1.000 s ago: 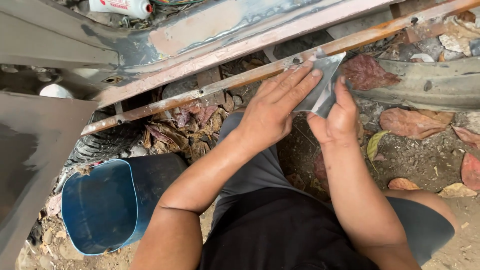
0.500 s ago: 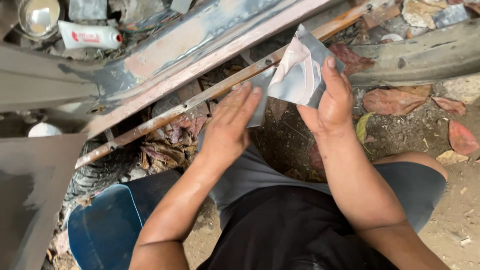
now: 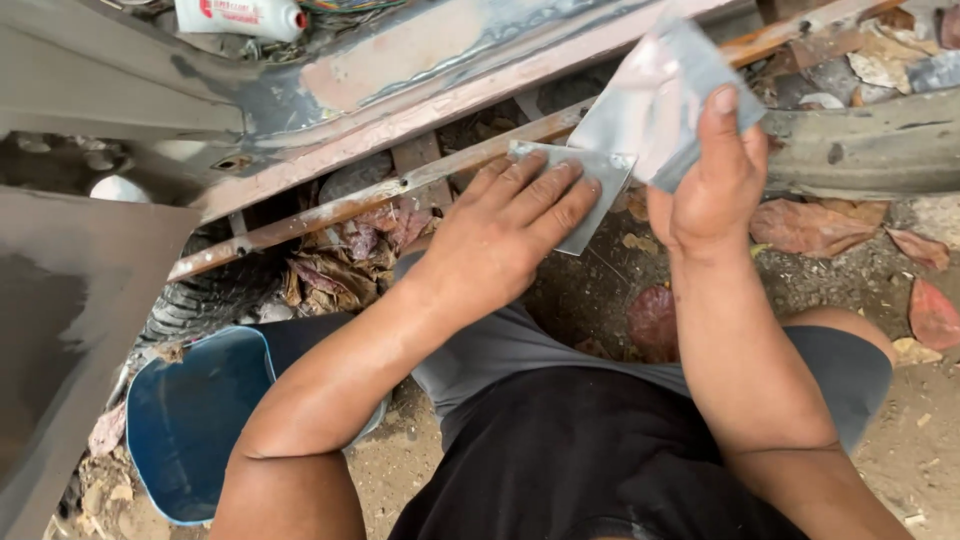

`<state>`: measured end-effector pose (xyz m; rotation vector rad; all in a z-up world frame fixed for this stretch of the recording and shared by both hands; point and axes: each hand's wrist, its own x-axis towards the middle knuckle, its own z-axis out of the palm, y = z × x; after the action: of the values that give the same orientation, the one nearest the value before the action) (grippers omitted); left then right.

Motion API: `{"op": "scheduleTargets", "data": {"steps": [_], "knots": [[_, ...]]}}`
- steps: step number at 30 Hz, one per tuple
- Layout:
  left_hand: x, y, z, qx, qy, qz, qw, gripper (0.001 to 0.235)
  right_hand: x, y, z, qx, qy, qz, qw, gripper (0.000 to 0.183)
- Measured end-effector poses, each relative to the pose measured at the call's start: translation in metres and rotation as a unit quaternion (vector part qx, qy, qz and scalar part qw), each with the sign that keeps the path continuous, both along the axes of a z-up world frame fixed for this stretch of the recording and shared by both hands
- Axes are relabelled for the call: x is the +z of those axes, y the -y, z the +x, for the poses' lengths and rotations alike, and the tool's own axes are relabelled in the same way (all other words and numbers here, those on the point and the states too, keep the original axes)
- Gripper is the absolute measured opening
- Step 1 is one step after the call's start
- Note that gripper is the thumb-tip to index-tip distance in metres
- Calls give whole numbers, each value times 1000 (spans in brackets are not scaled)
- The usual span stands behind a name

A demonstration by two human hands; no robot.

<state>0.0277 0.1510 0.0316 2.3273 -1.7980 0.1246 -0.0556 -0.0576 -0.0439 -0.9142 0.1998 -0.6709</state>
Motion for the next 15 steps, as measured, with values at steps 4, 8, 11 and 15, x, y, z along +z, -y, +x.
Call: {"op": "scheduleTargets", "data": {"steps": [4, 8, 11, 15], "knots": [[-24, -18, 17, 48, 16, 9, 999, 49, 0, 8, 7, -45, 10, -33, 998, 63], [-23, -6, 24, 158, 71, -32, 984, 52, -32, 7, 0, -34, 17, -46, 998, 68], [-46, 8, 29, 173, 99, -35, 979, 56, -31, -6, -8, 2, 12, -35, 999, 62], [-48, 18, 27, 186, 108, -48, 975, 54, -29, -8, -12, -57, -56, 95, 992, 62]]}}
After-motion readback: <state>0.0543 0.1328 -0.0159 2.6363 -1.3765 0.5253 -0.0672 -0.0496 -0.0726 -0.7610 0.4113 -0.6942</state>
